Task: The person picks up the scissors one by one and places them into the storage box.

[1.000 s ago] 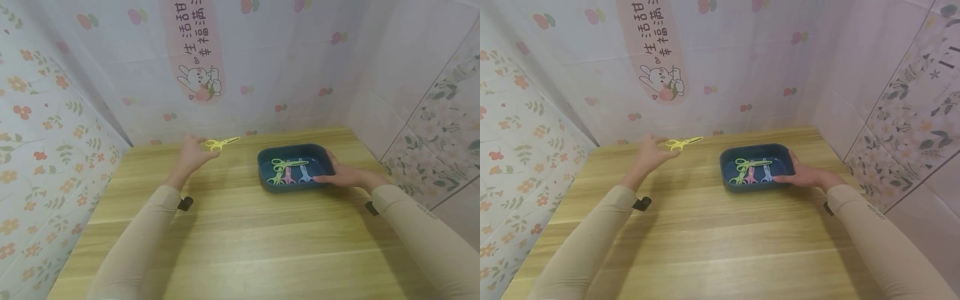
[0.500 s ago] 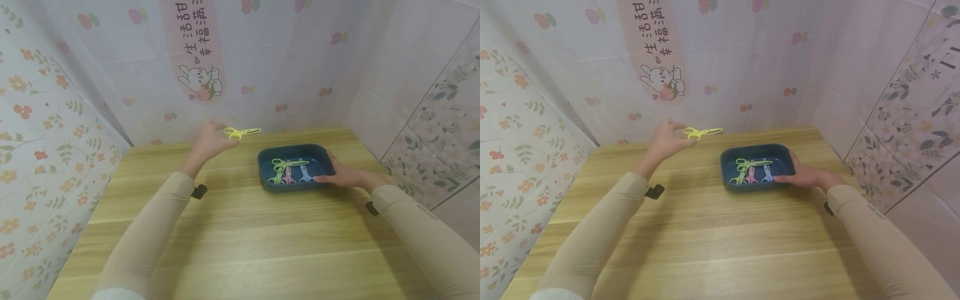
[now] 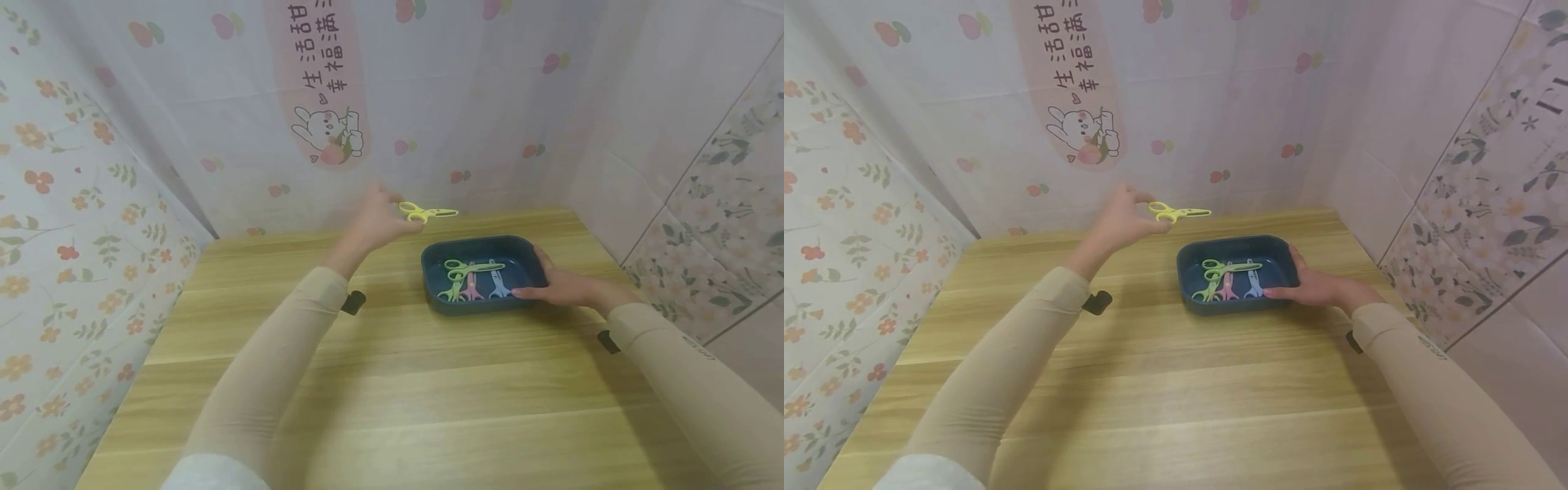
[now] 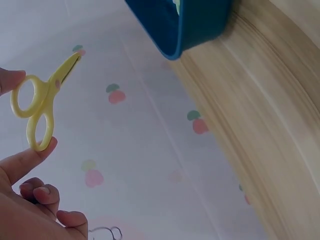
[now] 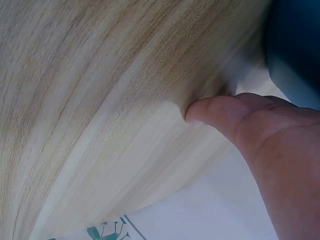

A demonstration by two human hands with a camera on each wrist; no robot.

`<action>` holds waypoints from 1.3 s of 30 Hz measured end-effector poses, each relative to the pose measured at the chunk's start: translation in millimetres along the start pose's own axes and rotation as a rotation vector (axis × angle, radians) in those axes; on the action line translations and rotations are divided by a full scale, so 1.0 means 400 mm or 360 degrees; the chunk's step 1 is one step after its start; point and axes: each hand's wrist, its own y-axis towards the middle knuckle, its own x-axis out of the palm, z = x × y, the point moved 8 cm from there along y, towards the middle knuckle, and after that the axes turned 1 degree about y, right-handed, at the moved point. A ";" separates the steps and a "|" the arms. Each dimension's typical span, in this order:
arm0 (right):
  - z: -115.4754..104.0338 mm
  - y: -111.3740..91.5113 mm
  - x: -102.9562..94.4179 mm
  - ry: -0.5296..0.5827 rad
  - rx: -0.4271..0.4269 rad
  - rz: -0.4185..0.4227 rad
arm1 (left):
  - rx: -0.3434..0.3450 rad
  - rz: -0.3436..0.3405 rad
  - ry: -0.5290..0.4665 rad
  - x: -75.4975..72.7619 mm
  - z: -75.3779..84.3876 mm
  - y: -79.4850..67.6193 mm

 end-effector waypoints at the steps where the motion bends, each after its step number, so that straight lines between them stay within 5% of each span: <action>1: -0.001 0.000 0.000 0.0001 -0.0002 0.0000 | 0.0008 -0.0012 -0.0001 0.006 0.006 0.003; 16: -0.002 -0.001 -0.005 0.0020 -0.0002 -0.0002 | 0.0085 -0.0133 0.0317 0.055 0.129 0.045; 27: 0.006 0.002 0.002 0.0008 -0.0013 -0.0009 | 0.0130 -0.0221 0.0350 0.169 0.130 0.047; 33: 0.006 0.002 0.001 -0.0011 -0.0021 -0.0015 | 0.0204 -0.0261 0.0631 0.237 0.131 0.032; 39: 0.003 0.001 0.004 -0.0023 -0.0029 -0.0035 | 0.0227 -0.0311 0.0690 0.297 0.119 0.011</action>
